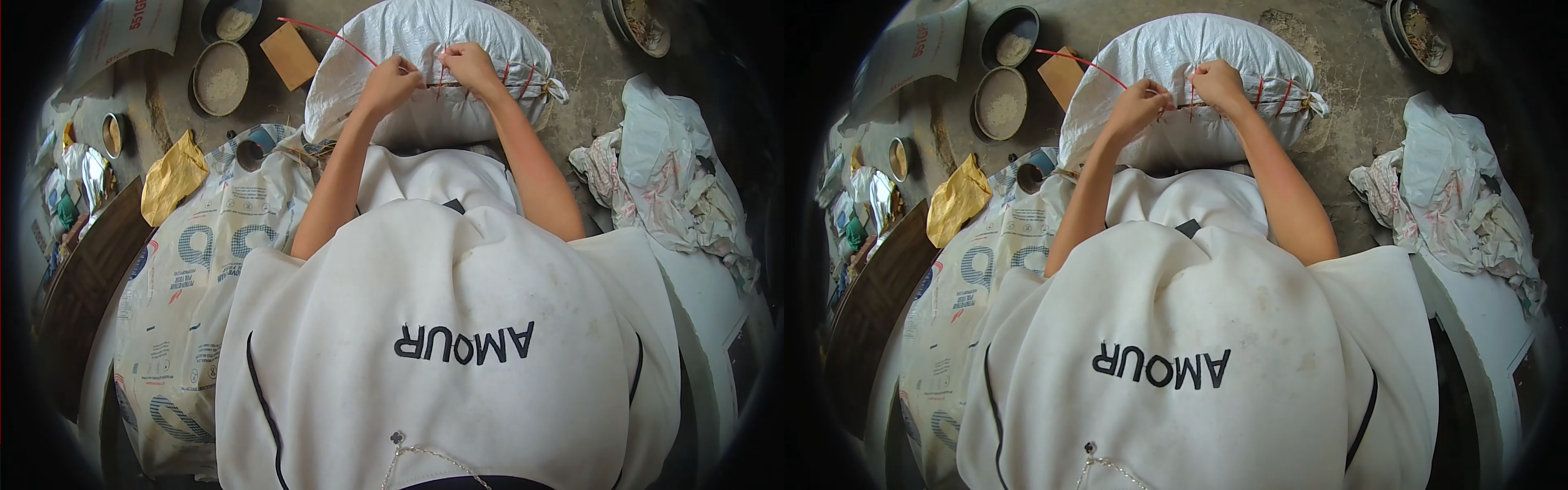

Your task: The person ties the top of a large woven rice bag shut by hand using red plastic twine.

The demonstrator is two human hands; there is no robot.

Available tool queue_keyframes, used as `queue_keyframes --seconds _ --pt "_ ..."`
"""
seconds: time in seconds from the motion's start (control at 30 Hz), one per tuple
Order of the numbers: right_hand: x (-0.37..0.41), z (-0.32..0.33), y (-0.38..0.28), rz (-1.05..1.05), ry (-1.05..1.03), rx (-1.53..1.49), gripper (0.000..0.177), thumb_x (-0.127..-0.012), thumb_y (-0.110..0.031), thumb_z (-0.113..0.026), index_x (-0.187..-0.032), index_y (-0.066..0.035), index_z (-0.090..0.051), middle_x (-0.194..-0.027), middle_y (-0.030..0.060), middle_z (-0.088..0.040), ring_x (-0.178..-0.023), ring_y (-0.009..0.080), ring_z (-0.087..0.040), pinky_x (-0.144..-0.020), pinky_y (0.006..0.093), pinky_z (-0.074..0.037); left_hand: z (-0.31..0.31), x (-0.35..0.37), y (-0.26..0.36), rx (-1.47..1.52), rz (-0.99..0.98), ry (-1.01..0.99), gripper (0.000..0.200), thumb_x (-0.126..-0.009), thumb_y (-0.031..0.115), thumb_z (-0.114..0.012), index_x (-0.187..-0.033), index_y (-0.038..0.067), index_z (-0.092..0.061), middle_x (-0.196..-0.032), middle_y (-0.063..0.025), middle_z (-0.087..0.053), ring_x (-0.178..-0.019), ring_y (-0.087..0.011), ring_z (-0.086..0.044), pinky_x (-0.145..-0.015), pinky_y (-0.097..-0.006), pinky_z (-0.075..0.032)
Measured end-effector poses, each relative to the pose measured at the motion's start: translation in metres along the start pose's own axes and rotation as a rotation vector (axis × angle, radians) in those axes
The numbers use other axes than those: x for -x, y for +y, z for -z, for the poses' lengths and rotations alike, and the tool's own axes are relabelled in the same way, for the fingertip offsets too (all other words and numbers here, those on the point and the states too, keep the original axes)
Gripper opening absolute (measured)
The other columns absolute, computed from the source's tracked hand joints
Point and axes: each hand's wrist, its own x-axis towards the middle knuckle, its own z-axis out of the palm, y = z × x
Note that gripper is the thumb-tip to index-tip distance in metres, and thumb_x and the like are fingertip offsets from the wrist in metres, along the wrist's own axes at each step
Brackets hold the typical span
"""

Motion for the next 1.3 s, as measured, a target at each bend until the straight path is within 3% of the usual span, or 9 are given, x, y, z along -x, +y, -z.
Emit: queue_keyframes --seconds 0.07,0.2,0.27,0.47,0.6,0.67,0.87,0.97,1.3 --pt "0.006 0.0 0.005 0.1 0.045 -0.096 0.022 -0.077 -0.025 -0.064 -0.069 -0.005 -0.064 -0.062 0.0097 -0.061 -0.055 0.0192 -0.056 -0.056 0.0334 -0.043 -0.001 -0.011 0.013 0.177 0.203 -0.014 0.029 -0.082 0.027 -0.063 -0.087 -0.001 -0.063 -0.072 -0.0067 -0.066 -0.062 -0.0147 -0.058 -0.061 -0.0257 -0.046" --pt "0.017 -0.005 0.014 0.185 0.072 -0.099 0.022 -0.078 -0.024 -0.064 -0.07 -0.003 -0.064 -0.06 0.009 -0.059 -0.054 0.0172 -0.054 -0.055 0.0329 -0.043 0.001 -0.02 0.008 -0.055 0.126 -0.101 0.031 -0.082 0.031 -0.065 -0.085 0.0 -0.066 -0.069 -0.0088 -0.067 -0.064 -0.0156 -0.062 -0.06 -0.0261 -0.047" --pt "0.017 -0.012 0.024 0.201 0.1 -0.196 0.023 -0.078 -0.025 -0.064 -0.072 -0.002 -0.064 -0.06 0.0088 -0.059 -0.054 0.0173 -0.054 -0.055 0.0328 -0.043 -0.01 -0.025 -0.004 -0.393 -0.006 0.134 0.037 -0.079 0.031 -0.067 -0.087 -0.005 -0.066 -0.079 -0.0229 -0.066 -0.078 -0.0351 -0.065 -0.068 -0.0389 -0.051" --pt "0.032 -0.011 -0.001 0.224 0.227 -0.08 0.022 -0.085 -0.019 -0.061 -0.073 -0.001 -0.064 -0.069 0.0028 -0.064 -0.054 0.007 -0.051 -0.05 0.0228 -0.039 0.008 -0.009 0.017 -0.387 -0.015 -0.009 0.025 -0.08 0.026 -0.065 -0.081 0.001 -0.068 -0.083 -0.0248 -0.064 -0.082 -0.0391 -0.064 -0.071 -0.0427 -0.051" --pt "0.025 -0.022 0.0 0.13 0.253 -0.221 0.024 -0.086 -0.022 -0.059 -0.077 -0.001 -0.064 -0.074 0.0058 -0.067 -0.052 0.0084 -0.053 -0.049 0.0227 -0.041 -0.004 -0.004 0.008 -0.456 -0.105 0.15 0.023 -0.079 0.024 -0.065 -0.076 0.002 -0.068 -0.078 -0.0242 -0.065 -0.081 -0.0398 -0.064 -0.071 -0.0445 -0.05" --pt "0.016 -0.013 -0.005 -0.179 -0.053 -0.713 0.023 -0.085 -0.023 -0.057 -0.077 -0.003 -0.067 -0.069 0.011 -0.066 -0.056 0.0224 -0.061 -0.059 0.0351 -0.049 -0.009 -0.006 0.009 -0.636 -0.137 0.214 0.026 -0.081 0.029 -0.063 -0.082 0.004 -0.07 -0.081 -0.0186 -0.067 -0.076 -0.0346 -0.065 -0.068 -0.0425 -0.05" --pt "0.012 -0.025 0.002 0.007 0.213 -0.175 0.028 -0.089 -0.023 -0.053 -0.08 -0.001 -0.067 -0.073 0.0137 -0.067 -0.064 0.0214 -0.064 -0.064 0.0339 -0.049 0.006 -0.018 0.046 -0.991 -0.276 0.264 0.027 -0.071 0.025 -0.071 -0.096 0.015 -0.071 -0.111 -0.0131 -0.063 -0.114 -0.0349 -0.052 -0.093 -0.0474 -0.041" --pt "0.013 -0.024 0.0 0.117 0.27 -0.003 0.028 -0.092 -0.019 -0.049 -0.079 0.001 -0.064 -0.067 0.0078 -0.062 -0.055 0.0111 -0.054 -0.05 0.0254 -0.042 0.003 -0.062 0.028 -0.539 -0.784 0.26 0.05 -0.069 0.022 -0.071 -0.118 0.022 -0.062 -0.133 -0.0139 -0.048 -0.131 -0.0368 -0.033 -0.107 -0.049 -0.027" --pt "0.019 -0.01 -0.009 -0.057 0.076 -0.45 0.032 -0.092 -0.02 -0.052 -0.073 0.003 -0.064 -0.067 0.0068 -0.062 -0.061 0.0122 -0.06 -0.058 0.0252 -0.047 -0.018 -0.083 -0.004 -0.538 -0.845 0.15 0.049 -0.077 0.034 -0.062 -0.126 0.031 -0.056 -0.139 -0.0013 -0.045 -0.132 -0.0294 -0.034 -0.11 -0.0487 -0.02"
